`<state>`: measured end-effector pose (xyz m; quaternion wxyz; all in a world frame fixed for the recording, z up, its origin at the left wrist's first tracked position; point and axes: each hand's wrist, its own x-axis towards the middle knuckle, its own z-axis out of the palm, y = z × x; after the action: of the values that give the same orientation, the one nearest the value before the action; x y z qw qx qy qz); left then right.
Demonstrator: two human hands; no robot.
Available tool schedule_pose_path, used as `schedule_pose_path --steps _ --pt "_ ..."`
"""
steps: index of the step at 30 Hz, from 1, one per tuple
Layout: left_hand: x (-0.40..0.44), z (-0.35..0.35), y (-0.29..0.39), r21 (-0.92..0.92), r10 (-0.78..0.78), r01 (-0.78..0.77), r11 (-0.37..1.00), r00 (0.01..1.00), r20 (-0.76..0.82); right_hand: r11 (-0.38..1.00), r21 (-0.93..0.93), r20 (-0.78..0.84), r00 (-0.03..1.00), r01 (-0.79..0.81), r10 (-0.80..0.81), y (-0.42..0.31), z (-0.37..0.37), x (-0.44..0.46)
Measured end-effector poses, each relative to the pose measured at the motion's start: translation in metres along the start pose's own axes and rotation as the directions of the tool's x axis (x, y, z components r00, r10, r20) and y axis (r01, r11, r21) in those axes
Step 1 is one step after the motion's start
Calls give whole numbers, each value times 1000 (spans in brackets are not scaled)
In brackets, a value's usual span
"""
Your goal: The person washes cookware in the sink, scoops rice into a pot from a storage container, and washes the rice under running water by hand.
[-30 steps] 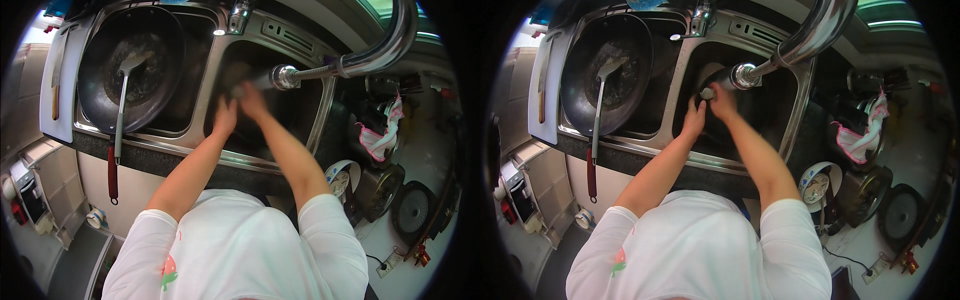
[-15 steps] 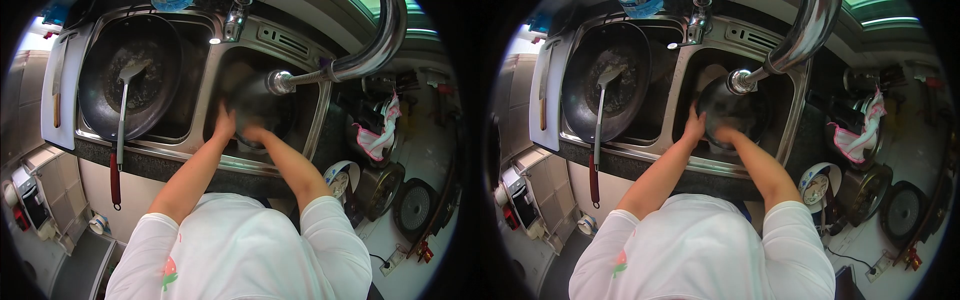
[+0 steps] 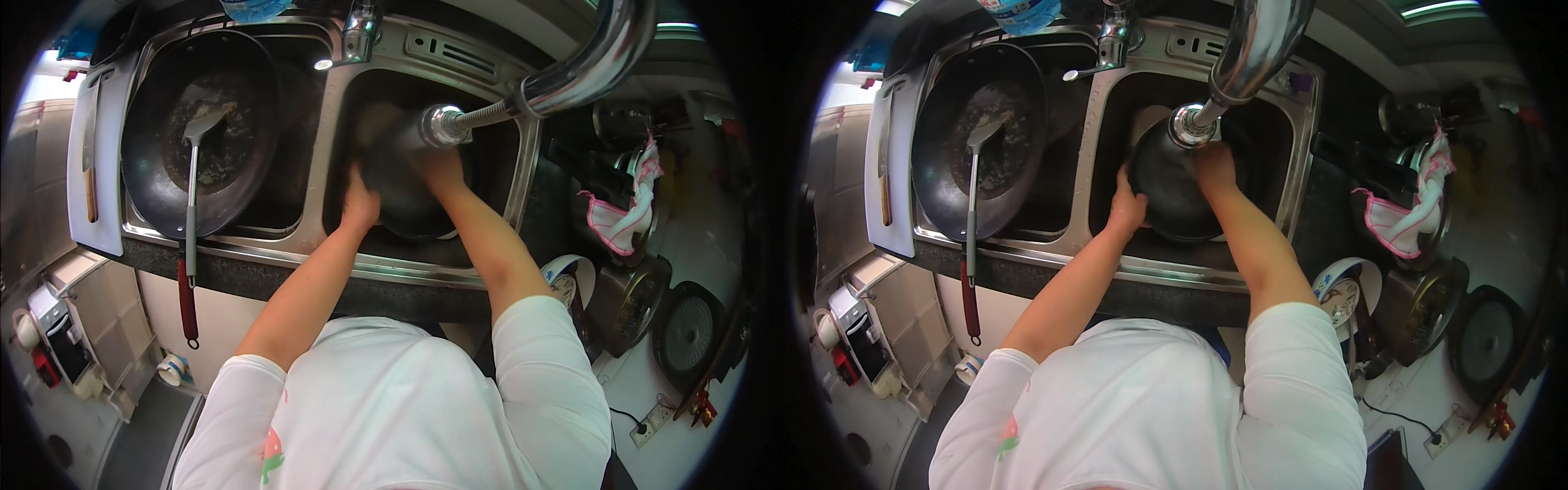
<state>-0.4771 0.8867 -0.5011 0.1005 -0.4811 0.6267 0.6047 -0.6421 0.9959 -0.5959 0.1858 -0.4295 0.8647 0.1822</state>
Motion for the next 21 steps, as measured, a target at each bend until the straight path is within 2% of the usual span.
schedule_pose_path --steps 2,3,4,5,6,7,8,9,10,13,14,15,16,17,18,20,21 --pt "16 11 -25 -15 127 -128 992 989 -73 999 -15 -102 994 41 -43 -7 6 -42" --pt "11 8 -19 -5 104 -105 994 993 -57 998 -21 -148 987 62 -65 -12 8 -59" --pt "4 3 -8 2 83 -83 997 996 -44 983 48 103 978 179 -183 -20 -3 -62" --pt "0 1 0 10 62 -62 998 997 -36 952 143 335 892 272 -305 -33 -15 -59" --pt "0 2 -1 -4 64 -64 998 997 -48 900 393 324 887 189 -328 -44 -13 -54" --pt "0 3 -2 -15 64 -65 998 996 -61 781 617 307 885 94 -349 -57 -6 -47" --pt "1 4 -3 -25 66 -68 997 995 -78 789 604 139 960 113 -244 -72 4 -36" --pt "0 3 -1 -3 67 -67 998 995 -71 798 588 -38 990 130 -133 -87 17 -24" --pt "-3 1 2 20 64 -63 998 996 -64 806 574 -214 977 141 -18 -95 24 -14" --pt "11 6 -20 104 116 -108 989 990 -77 929 368 63 996 32 -59 -75 -11 16" --pt "15 7 -24 132 149 -137 982 985 -83 953 292 -195 981 78 -21 -63 -8 22" --pt "17 7 -30 168 163 -146 975 983 -90 974 203 -433 901 97 0 -49 -3 21" --pt "17 7 -29 200 178 -156 967 979 -96 953 286 -560 825 101 81 -36 16 32" --pt "13 6 -25 230 195 -168 958 976 -98 925 364 -665 727 113 173 -30 3 25" --pt "9 5 -20 182 136 -120 976 988 -78 1000 23 -67 998 14 -12 -13 -11 10" --pt "0 0 0 77 30 -27 997 999 -41 987 149 -20 998 -63 67 -5 -7 -9" --pt "4 2 -5 88 74 -69 994 995 -60 972 212 4 995 -103 104 -3 -4 -19"
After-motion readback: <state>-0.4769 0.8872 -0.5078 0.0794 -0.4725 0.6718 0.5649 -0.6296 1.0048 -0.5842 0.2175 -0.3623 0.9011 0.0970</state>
